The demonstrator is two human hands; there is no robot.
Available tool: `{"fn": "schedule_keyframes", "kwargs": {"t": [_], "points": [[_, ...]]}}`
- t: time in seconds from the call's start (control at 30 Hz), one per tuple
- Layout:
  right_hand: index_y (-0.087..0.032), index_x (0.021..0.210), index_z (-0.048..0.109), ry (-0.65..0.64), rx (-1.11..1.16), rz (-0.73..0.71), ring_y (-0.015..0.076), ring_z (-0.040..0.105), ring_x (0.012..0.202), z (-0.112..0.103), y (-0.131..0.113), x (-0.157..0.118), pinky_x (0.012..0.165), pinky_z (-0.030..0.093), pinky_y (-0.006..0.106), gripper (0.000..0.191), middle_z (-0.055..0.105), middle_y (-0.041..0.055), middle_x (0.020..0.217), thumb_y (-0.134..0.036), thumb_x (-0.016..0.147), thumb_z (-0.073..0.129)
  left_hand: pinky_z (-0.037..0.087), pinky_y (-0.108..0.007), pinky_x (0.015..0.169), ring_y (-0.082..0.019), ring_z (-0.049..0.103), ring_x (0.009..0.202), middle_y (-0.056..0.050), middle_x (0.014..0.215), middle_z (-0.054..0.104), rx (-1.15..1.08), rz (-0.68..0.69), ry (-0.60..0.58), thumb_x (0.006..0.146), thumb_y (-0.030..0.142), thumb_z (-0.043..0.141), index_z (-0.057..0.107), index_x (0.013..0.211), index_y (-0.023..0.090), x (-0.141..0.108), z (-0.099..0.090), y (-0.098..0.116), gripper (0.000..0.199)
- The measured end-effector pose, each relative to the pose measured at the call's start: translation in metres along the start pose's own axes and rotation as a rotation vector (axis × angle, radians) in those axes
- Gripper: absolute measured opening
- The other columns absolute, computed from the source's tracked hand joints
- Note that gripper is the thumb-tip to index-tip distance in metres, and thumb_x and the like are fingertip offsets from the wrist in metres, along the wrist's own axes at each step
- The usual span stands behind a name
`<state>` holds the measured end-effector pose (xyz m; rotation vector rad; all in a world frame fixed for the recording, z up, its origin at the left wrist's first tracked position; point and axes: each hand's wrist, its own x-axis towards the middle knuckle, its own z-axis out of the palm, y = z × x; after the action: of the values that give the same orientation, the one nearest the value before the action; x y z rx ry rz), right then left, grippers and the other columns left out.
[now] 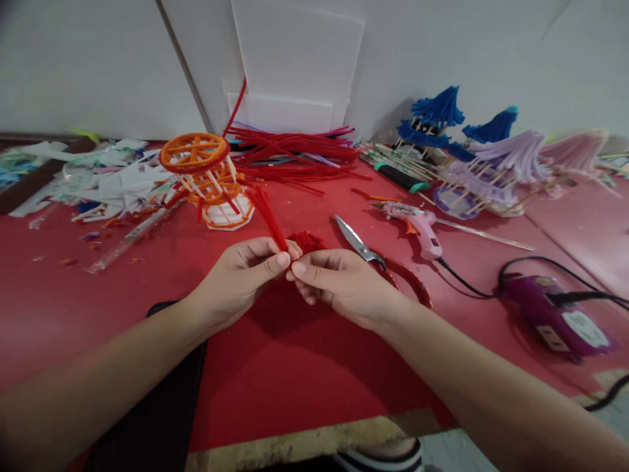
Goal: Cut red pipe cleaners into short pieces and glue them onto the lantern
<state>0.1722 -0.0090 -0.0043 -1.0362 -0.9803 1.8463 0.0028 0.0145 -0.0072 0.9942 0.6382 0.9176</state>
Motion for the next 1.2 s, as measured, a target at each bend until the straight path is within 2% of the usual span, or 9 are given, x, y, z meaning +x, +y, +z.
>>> {"fn": "schedule_keyframes", "kwargs": {"t": [0.17, 0.27, 0.33, 0.5, 0.73, 1.03, 1.2], "points": [[-0.021, 0.095, 0.074, 0.260, -0.507, -0.388, 0.0123, 0.060, 0.068, -0.002, 0.000, -0.001, 0.066, 0.051, 0.029, 0.019, 0.066, 0.0011, 0.078, -0.034, 0.082, 0.069, 0.047, -0.016, 0.061, -0.005, 0.055, 0.059, 0.004, 0.066, 0.066, -0.069, 0.004, 0.170, 0.065, 0.035, 0.086, 0.067, 0.062, 0.016, 0.002, -0.002, -0.001, 0.028], [-0.025, 0.121, 0.063, 0.348, -0.621, -0.511, 0.0127, 0.064, 0.069, 0.000, -0.004, -0.005, 0.066, 0.054, 0.029, 0.038, 0.068, -0.0010, 0.083, -0.028, 0.084, 0.066, 0.051, -0.017, 0.064, -0.006, 0.060, 0.064, 0.003, 0.071, 0.068, -0.099, -0.027, 0.191, 0.062, 0.036, 0.087, 0.069, 0.065, 0.016, 0.002, -0.001, -0.001, 0.027], [-0.025, 0.125, 0.055, 0.353, -0.597, -0.516, 0.0123, 0.065, 0.065, 0.003, -0.005, -0.007, 0.063, 0.055, 0.028, 0.044, 0.069, -0.0017, 0.082, -0.030, 0.083, 0.068, 0.053, -0.019, 0.066, -0.008, 0.063, 0.068, 0.002, 0.075, 0.071, -0.091, -0.036, 0.182, 0.064, 0.036, 0.086, 0.071, 0.068, 0.017, 0.001, 0.000, -0.001, 0.025], [-0.022, 0.099, 0.056, 0.350, -0.536, -0.546, 0.0103, 0.067, 0.061, 0.008, -0.003, -0.009, 0.058, 0.057, 0.023, 0.029, 0.068, -0.0019, 0.082, -0.031, 0.078, 0.074, 0.054, -0.019, 0.066, -0.007, 0.064, 0.064, 0.002, 0.071, 0.070, -0.067, -0.022, 0.150, 0.065, 0.035, 0.086, 0.073, 0.070, 0.016, 0.000, 0.001, -0.001, 0.024], [-0.024, 0.102, 0.054, 0.404, -0.563, -0.627, 0.0097, 0.067, 0.063, 0.011, 0.000, -0.013, 0.055, 0.056, 0.019, 0.032, 0.070, -0.0025, 0.080, -0.022, 0.078, 0.075, 0.053, -0.022, 0.067, -0.008, 0.061, 0.060, 0.002, 0.065, 0.068, -0.037, -0.064, 0.156, 0.058, 0.037, 0.089, 0.072, 0.067, 0.015, 0.000, 0.004, 0.000, 0.029], [-0.028, 0.122, 0.056, 0.333, -0.793, -0.733, 0.0096, 0.070, 0.073, 0.007, 0.004, -0.015, 0.064, 0.060, 0.019, 0.042, 0.071, -0.0034, 0.085, -0.014, 0.084, 0.066, 0.051, -0.020, 0.064, -0.007, 0.057, 0.060, 0.003, 0.064, 0.063, 0.033, -0.070, 0.115, 0.063, 0.038, 0.087, 0.068, 0.067, 0.014, -0.001, 0.005, 0.003, 0.031], [-0.032, 0.136, 0.049, 0.272, -0.989, -0.868, 0.0125, 0.073, 0.088, 0.002, 0.006, -0.014, 0.079, 0.063, 0.026, 0.055, 0.074, -0.0013, 0.103, -0.014, 0.087, 0.065, 0.053, -0.018, 0.066, -0.006, 0.059, 0.063, 0.004, 0.066, 0.062, -0.079, -0.105, 0.135, 0.061, 0.038, 0.088, 0.066, 0.066, 0.014, 0.000, 0.003, 0.003, 0.033]]}}
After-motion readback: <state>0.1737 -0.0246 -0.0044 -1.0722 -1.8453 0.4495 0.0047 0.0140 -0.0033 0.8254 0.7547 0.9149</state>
